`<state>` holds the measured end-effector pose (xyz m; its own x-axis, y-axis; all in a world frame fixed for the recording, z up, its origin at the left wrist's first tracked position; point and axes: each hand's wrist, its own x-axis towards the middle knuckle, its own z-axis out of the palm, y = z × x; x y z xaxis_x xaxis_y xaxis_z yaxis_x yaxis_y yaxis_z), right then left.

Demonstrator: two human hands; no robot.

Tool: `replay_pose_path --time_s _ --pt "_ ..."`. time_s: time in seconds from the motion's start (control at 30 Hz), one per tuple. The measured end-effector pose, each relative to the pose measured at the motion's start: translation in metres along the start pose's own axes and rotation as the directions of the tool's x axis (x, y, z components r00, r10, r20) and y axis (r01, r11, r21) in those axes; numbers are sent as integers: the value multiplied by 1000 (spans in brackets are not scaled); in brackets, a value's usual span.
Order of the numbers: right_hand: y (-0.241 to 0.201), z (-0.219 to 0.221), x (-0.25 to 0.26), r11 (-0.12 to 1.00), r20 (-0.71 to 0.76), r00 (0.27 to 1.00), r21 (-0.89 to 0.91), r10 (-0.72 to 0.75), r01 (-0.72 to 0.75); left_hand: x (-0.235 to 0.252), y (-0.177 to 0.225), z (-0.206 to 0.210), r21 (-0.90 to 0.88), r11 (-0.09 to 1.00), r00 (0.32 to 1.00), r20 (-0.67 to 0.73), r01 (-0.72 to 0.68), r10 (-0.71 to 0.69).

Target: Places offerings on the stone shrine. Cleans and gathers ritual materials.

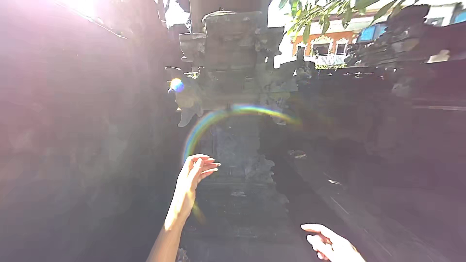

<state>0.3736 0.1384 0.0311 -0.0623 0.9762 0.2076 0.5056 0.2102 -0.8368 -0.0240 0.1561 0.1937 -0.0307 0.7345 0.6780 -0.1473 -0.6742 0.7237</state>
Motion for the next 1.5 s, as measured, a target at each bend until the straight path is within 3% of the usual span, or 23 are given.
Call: replay_pose_path --time_s 0.07,0.17,0.23,0.3,0.4,0.57,0.63,0.7,0.77,0.93,1.03,1.1,1.2,1.37,1.5 --pt "-59 -68 98 960 -63 959 13 -277 279 99 27 -1 166 979 991 -55 -115 126" --pt "-142 -134 215 841 6 843 80 -538 535 209 67 -4 417 902 983 -89 -111 162" --pt "-198 -165 277 798 154 785 56 -600 599 267 84 -8 524 849 979 -126 -69 157" --pt "-249 -181 326 805 297 782 -66 -549 590 316 94 -17 664 748 978 -159 3 137" --pt "-314 -167 385 757 339 767 -195 -544 624 379 97 -41 892 448 988 -120 65 97" --pt "-396 -95 456 567 330 676 -372 -659 734 452 65 -80 981 117 972 170 -152 -161" --pt "-415 -66 474 558 324 674 -386 -664 735 462 54 -80 987 45 947 162 -156 -276" --pt "-429 -43 483 602 323 720 -398 -614 692 466 46 -80 988 15 937 151 -154 -316" --pt "-439 -31 482 623 344 750 -418 -564 661 471 37 -85 977 5 929 204 -213 -309" --pt "-442 -9 504 635 350 737 -373 -578 676 476 37 -86 954 -73 919 258 -291 -297" --pt "-448 -3 505 677 345 785 -398 -514 619 472 33 -84 940 -105 918 287 -325 -273" --pt "-462 -4 502 719 375 830 -426 -413 550 474 30 -88 935 -37 916 337 -353 -220" --pt "-469 -6 507 720 427 820 -419 -381 553 482 31 -90 924 100 897 383 -370 -221" --pt "-467 -7 509 724 402 826 -416 -396 550 479 30 -85 936 77 895 351 -344 -274" --pt "-447 -58 496 819 232 878 -322 -418 475 483 45 -82 936 158 948 318 -315 8"
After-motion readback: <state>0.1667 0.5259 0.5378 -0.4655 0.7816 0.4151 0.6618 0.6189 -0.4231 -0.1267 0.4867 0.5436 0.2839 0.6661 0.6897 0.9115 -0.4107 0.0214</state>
